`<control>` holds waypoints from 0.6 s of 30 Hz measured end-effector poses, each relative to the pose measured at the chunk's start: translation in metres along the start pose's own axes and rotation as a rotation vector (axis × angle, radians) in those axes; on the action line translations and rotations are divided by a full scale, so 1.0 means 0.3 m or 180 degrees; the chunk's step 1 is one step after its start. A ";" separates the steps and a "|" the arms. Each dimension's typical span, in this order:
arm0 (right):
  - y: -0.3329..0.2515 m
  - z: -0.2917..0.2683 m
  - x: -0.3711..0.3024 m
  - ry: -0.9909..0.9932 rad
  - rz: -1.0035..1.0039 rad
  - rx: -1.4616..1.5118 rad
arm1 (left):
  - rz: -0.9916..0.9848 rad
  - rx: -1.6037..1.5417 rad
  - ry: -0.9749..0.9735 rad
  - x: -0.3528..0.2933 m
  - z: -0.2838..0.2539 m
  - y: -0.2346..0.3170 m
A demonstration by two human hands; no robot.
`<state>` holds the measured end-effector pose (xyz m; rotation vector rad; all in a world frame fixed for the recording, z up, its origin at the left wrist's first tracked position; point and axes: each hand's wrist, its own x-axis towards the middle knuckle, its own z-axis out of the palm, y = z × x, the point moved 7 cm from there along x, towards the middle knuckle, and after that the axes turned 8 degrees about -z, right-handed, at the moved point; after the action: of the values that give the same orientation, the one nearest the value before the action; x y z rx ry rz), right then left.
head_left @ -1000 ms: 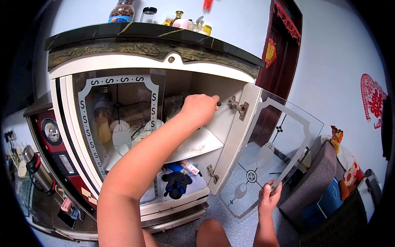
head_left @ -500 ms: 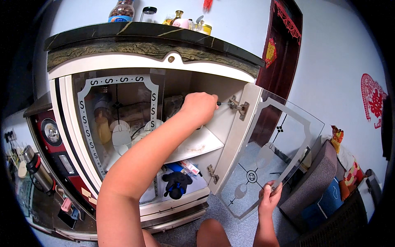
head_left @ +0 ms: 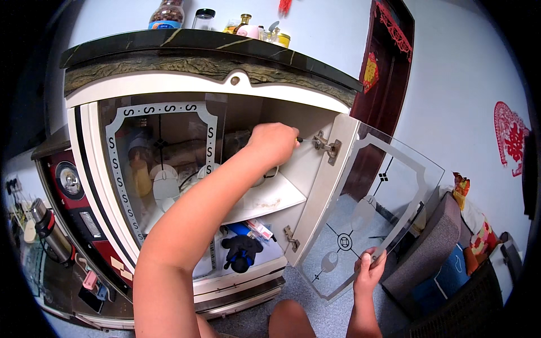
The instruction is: The person wipes the exterior of a glass-door cabinet with a cloth, opens the cabinet door, and uses a screwdriver to tighten screws on the top hinge of the door.
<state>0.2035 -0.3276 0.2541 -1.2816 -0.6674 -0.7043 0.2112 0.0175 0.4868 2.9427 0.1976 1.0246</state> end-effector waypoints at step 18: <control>-0.010 0.019 -0.009 0.0026 -0.0092 -0.0086 | -0.0342 -0.1708 -0.0858 0.096 0.062 -0.050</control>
<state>0.1992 -0.3223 0.2548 -1.2956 -0.6728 -0.7440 0.2434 0.0366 0.4891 2.5062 0.0595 0.5464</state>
